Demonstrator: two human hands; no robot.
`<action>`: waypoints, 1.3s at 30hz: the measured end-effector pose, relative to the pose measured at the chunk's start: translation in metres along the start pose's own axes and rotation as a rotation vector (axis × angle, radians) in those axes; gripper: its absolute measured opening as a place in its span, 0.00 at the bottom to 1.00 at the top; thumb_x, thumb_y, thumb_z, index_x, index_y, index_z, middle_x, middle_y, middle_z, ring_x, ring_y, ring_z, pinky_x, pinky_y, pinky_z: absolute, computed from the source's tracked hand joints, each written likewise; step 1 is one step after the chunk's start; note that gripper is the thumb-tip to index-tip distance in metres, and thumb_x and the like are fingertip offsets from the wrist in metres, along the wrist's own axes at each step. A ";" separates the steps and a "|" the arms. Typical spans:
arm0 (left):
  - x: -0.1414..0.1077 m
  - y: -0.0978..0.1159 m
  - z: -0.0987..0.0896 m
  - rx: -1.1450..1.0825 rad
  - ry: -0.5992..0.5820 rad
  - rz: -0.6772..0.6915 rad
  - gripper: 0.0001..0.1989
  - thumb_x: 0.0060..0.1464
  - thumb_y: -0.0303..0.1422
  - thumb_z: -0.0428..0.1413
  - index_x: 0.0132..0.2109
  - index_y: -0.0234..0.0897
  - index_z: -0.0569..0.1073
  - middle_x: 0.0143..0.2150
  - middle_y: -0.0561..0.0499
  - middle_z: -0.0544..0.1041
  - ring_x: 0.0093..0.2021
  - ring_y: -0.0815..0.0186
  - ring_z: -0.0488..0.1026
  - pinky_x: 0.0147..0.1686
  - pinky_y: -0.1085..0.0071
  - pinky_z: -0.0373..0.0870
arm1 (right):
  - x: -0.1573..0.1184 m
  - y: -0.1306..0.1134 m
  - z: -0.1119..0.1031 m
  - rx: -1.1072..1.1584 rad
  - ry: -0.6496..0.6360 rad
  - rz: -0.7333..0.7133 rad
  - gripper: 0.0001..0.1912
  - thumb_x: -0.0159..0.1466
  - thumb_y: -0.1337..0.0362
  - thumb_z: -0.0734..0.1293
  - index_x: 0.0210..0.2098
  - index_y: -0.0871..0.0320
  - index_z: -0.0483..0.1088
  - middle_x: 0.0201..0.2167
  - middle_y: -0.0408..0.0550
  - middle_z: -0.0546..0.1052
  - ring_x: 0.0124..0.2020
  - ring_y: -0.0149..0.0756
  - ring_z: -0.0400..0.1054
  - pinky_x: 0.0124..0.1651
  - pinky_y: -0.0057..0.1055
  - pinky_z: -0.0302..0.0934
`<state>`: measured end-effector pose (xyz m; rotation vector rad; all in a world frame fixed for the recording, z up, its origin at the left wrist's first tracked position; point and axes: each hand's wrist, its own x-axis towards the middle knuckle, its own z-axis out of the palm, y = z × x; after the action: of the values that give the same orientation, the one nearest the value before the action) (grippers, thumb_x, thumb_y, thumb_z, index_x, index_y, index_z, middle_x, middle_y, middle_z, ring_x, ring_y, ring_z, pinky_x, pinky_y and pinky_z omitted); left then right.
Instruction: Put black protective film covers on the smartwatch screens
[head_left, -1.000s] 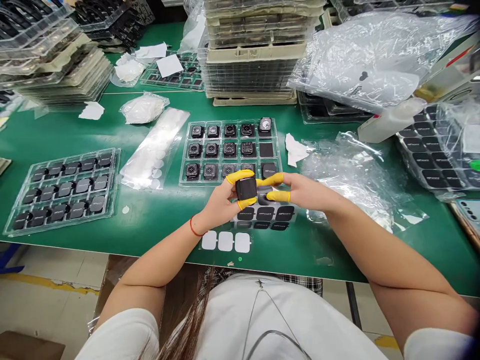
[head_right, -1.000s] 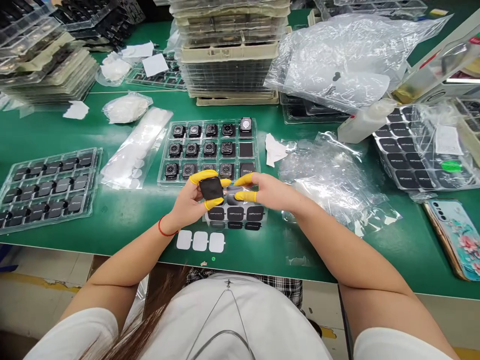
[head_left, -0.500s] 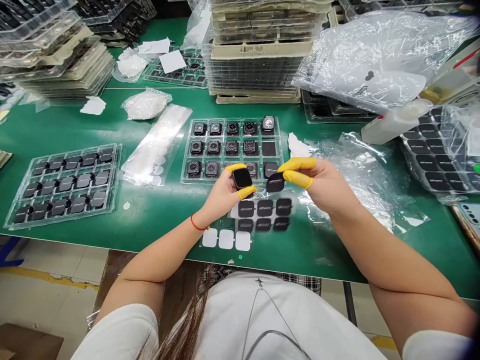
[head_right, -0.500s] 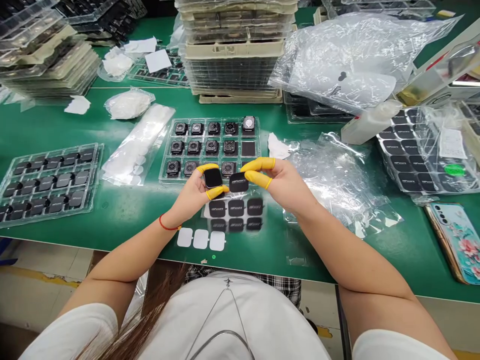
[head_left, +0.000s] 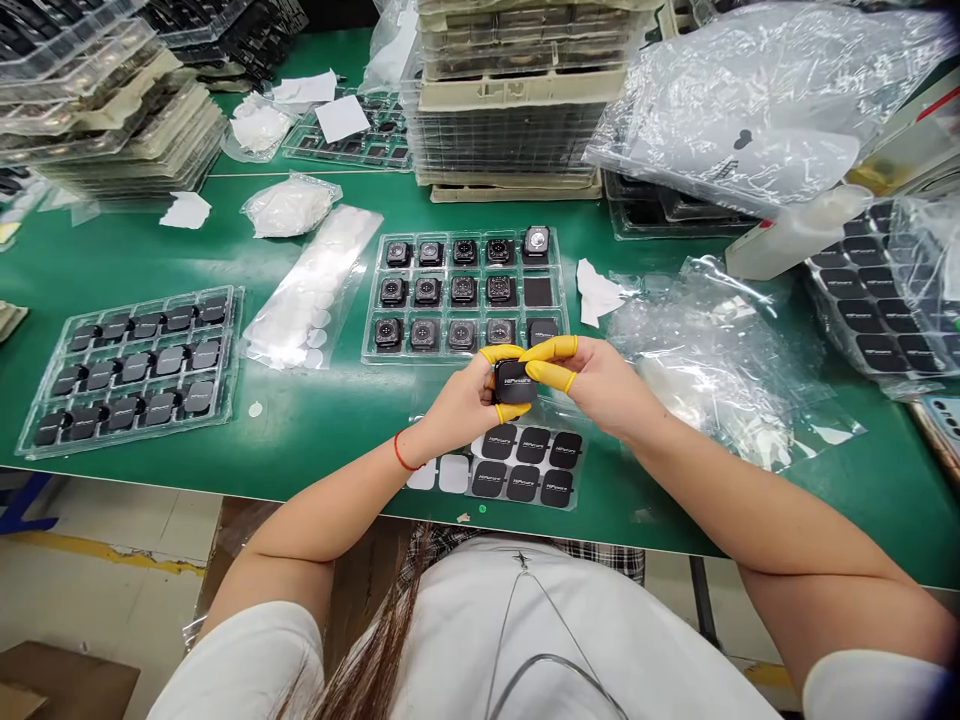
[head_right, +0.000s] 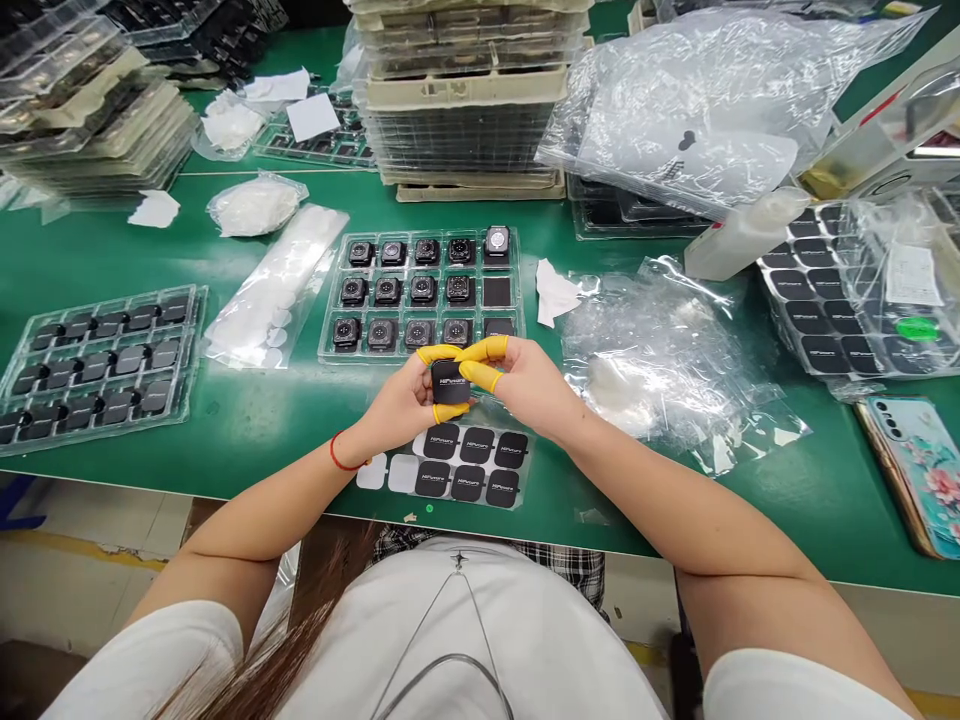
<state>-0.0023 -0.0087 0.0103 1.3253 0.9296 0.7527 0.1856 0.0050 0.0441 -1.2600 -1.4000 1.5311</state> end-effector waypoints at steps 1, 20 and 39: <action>0.000 0.000 0.000 0.002 0.002 0.001 0.28 0.50 0.32 0.64 0.56 0.45 0.64 0.48 0.49 0.75 0.41 0.65 0.77 0.45 0.61 0.78 | 0.000 0.000 0.000 -0.010 0.002 -0.005 0.09 0.56 0.57 0.73 0.33 0.55 0.79 0.37 0.47 0.80 0.38 0.37 0.72 0.46 0.36 0.67; 0.000 -0.001 -0.001 0.052 0.010 0.010 0.27 0.50 0.32 0.64 0.56 0.44 0.64 0.45 0.50 0.76 0.38 0.66 0.77 0.40 0.65 0.78 | -0.002 0.003 0.001 -0.072 0.013 -0.032 0.08 0.59 0.58 0.70 0.35 0.55 0.78 0.38 0.47 0.80 0.39 0.38 0.72 0.46 0.37 0.66; 0.009 -0.007 -0.004 -0.060 -0.056 -0.058 0.37 0.52 0.31 0.62 0.65 0.40 0.54 0.33 0.52 0.78 0.37 0.64 0.78 0.40 0.66 0.73 | 0.033 0.019 -0.002 -0.349 0.141 -0.223 0.14 0.66 0.56 0.63 0.44 0.55 0.75 0.44 0.48 0.79 0.44 0.42 0.73 0.48 0.39 0.66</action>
<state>-0.0025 0.0005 0.0026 1.2556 0.8909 0.6900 0.1806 0.0335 0.0195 -1.3325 -1.6989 1.0583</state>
